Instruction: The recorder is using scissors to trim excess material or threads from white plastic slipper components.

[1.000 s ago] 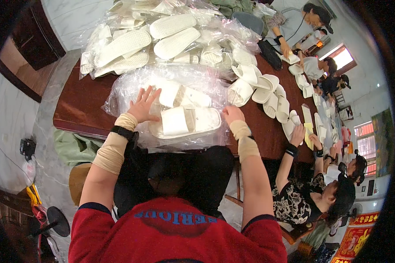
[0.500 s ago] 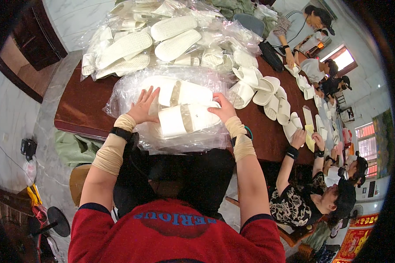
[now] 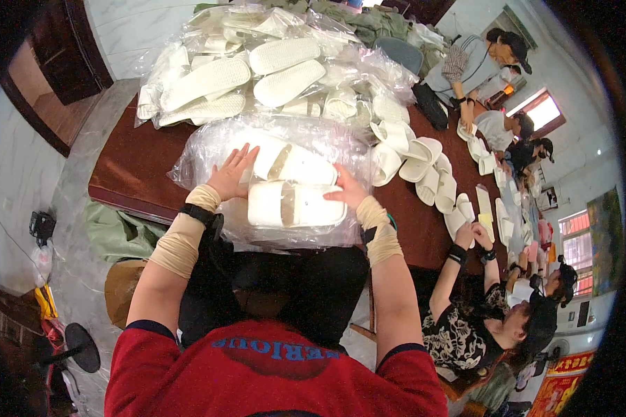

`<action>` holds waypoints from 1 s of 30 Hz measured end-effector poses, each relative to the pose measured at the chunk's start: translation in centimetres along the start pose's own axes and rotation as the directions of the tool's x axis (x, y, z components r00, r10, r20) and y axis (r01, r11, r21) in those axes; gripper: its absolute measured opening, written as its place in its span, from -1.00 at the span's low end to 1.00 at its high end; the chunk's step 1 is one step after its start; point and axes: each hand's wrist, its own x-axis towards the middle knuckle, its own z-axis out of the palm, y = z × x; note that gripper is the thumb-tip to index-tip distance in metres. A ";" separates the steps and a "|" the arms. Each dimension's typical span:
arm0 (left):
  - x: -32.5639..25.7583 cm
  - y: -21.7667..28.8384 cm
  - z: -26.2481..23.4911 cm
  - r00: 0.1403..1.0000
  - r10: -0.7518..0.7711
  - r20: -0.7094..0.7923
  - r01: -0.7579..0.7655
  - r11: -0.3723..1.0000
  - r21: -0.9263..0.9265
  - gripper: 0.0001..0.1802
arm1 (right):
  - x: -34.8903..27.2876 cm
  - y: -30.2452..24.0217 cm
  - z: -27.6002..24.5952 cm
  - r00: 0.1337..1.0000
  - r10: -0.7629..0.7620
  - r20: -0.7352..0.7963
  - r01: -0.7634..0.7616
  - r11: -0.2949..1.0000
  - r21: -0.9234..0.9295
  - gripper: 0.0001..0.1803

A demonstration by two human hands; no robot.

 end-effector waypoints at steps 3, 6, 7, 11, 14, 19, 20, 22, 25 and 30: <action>-0.6 -0.4 -0.2 1.000 -0.002 0.015 0.001 0.999 0.044 0.29 | -0.3 0.5 2.1 0.981 0.185 0.063 -0.195 0.952 0.238 -0.08; -1.3 -1.1 -1.0 0.998 0.043 -0.046 -0.043 0.999 0.009 0.24 | -1.4 0.3 1.7 0.987 0.119 -0.107 -0.084 0.955 0.286 -0.07; -1.5 -2.2 -1.2 0.958 0.133 -0.254 -0.168 0.978 -0.122 0.18 | -1.8 0.0 0.9 0.991 0.096 -0.096 -0.055 0.928 0.369 -0.11; -3.0 -7.2 -1.3 0.870 0.014 -0.494 -0.204 0.920 -0.334 -0.24 | -2.5 -1.0 0.5 0.991 0.041 -0.123 0.025 0.869 0.495 -0.12; -3.3 -9.5 -1.0 0.955 -0.122 -0.272 -0.021 0.883 -0.470 -0.46 | -1.3 0.1 0.5 0.994 -0.007 -0.112 0.046 0.934 0.353 -0.13; -3.2 -10.9 -0.4 0.992 -0.050 -0.114 -0.009 0.884 -0.467 -0.71 | 0.7 0.9 2.4 0.972 0.216 -0.092 -0.181 0.940 0.289 -0.15; -3.7 -10.3 0.4 0.968 0.003 -0.252 -0.094 0.932 -0.349 -0.75 | 0.4 1.4 2.3 0.979 0.189 -0.075 -0.149 0.916 0.372 -0.15; -3.9 -10.0 0.4 0.923 0.075 -0.379 -0.164 0.964 -0.211 -0.78 | 0.5 1.9 1.9 0.986 0.157 -0.061 -0.112 0.884 0.454 -0.15; -4.8 -10.5 -0.5 0.988 -0.048 -0.147 0.039 0.997 -0.064 -0.60 | 0.2 2.7 1.9 0.985 0.104 -0.136 -0.023 0.866 0.499 -0.18; -3.5 -4.9 -3.4 0.949 0.186 -0.255 -0.119 0.959 0.257 -0.05 | -0.5 2.3 1.8 0.979 0.131 -0.155 -0.044 0.882 0.470 -0.16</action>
